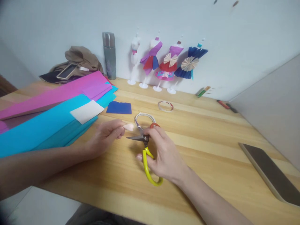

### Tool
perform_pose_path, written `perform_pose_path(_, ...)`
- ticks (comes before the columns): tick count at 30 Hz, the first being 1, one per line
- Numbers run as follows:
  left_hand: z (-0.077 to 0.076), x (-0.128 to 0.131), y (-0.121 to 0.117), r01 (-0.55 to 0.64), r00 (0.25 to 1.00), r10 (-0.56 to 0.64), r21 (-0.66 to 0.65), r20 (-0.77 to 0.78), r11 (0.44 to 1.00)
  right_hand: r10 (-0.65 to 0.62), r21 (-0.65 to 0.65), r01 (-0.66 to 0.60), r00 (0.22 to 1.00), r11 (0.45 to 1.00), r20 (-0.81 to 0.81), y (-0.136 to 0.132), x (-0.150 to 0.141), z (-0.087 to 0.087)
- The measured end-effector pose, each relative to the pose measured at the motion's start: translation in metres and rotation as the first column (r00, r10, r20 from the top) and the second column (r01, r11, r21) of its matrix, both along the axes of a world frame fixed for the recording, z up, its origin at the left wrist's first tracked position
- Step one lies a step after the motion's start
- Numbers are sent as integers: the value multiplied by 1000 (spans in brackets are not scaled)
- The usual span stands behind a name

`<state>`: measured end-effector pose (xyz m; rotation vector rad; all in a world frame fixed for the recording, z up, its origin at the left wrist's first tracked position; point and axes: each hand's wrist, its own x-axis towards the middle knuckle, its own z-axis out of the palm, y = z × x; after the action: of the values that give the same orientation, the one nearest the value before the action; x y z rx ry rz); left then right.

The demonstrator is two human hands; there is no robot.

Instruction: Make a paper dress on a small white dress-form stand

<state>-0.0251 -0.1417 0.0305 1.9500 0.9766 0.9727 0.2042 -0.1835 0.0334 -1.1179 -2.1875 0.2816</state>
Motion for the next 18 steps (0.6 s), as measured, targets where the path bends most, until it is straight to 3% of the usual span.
perform_pose_path(7, -1, 0, -1, 107, 994, -107, 36, -10, 994, 18, 79, -21, 999, 997, 40, -2, -1, -1)
perform_pose_path(18, -8, 0, 2, 72, 997, -70, -50, 34, 996, 25, 106, -34, 996, 994, 84, 0, 0, -3)
